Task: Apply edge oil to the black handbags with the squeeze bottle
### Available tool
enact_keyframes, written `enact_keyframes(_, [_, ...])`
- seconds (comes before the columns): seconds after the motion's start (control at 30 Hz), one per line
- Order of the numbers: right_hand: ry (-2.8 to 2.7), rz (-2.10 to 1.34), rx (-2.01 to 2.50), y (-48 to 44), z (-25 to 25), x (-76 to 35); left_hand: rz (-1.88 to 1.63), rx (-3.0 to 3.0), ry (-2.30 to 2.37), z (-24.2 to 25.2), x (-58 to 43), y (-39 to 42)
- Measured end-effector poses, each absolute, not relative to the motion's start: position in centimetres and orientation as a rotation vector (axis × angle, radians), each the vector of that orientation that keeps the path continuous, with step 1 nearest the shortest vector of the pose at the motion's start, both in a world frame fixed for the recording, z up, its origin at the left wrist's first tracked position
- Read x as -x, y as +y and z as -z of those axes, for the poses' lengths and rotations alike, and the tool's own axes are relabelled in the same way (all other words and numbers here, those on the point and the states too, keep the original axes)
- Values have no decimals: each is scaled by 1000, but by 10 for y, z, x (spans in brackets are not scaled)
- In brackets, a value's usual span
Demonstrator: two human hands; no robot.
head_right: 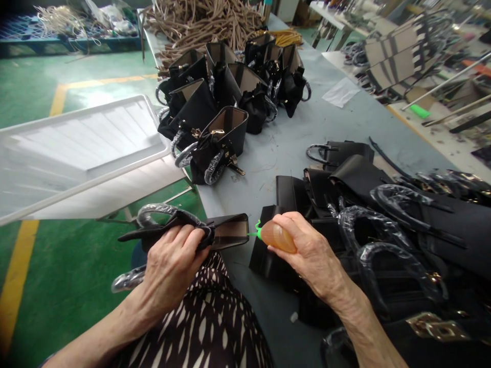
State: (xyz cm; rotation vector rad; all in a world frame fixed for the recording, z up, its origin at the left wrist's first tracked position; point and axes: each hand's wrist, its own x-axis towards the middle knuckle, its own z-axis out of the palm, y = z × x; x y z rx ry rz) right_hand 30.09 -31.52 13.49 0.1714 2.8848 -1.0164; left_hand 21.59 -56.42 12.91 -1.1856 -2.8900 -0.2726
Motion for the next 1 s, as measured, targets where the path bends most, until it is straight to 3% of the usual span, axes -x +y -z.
enact_keyframes(1.0, [2755,1021,-403,-311,-128,-323,343,1307,-2806,-115,-256,-586])
